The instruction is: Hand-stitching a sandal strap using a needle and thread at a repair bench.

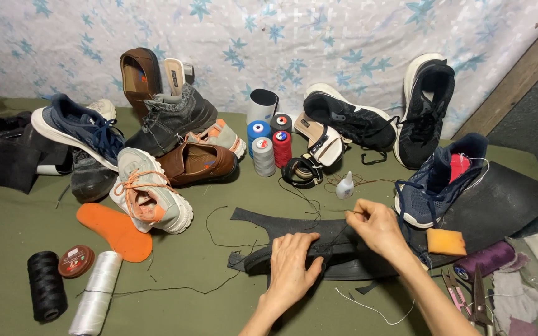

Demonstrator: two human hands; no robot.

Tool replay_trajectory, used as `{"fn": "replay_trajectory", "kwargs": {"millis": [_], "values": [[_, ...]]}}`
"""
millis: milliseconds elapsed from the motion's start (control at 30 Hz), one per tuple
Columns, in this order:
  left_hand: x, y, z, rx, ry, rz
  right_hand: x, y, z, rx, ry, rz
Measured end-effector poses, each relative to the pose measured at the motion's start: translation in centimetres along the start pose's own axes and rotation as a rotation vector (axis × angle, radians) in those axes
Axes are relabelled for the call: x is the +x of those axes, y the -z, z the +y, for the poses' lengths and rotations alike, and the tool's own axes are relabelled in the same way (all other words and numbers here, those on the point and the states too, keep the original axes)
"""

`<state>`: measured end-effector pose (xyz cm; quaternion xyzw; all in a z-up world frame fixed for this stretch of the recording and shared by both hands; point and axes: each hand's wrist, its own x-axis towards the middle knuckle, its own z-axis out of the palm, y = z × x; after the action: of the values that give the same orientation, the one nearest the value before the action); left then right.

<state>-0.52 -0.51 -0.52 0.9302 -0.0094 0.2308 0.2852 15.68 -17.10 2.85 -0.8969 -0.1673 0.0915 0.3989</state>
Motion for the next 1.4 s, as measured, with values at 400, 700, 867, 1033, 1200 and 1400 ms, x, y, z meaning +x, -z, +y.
{"fn": "replay_trajectory", "kwargs": {"millis": [400, 700, 867, 1033, 1200, 1400], "values": [[1.0, -0.3, 0.7, -0.081, 0.210, -0.004, 0.5, 5.6, -2.9, 0.187, 0.055, 0.158], [2.4, -1.3, 0.5, -0.058, 0.443, -0.073, 1.4, 7.1, -2.8, -0.308, 0.356, 0.363], [2.8, -0.9, 0.6, -0.063, 0.465, -0.075, -1.1, 4.9, -3.5, -0.233, 0.395, 0.183], [3.0, -0.6, 0.6, -0.069, 0.476, -0.087, -4.3, 2.4, -5.2, -0.244, 0.085, -0.488], [3.0, -0.5, 0.5, -0.092, 0.486, -0.075, -4.4, -1.1, -3.5, 0.021, 0.025, -0.443], [3.1, 0.5, 0.8, -0.173, 0.523, -0.114, -1.9, -4.5, 0.3, 0.342, -0.078, -0.396]]}}
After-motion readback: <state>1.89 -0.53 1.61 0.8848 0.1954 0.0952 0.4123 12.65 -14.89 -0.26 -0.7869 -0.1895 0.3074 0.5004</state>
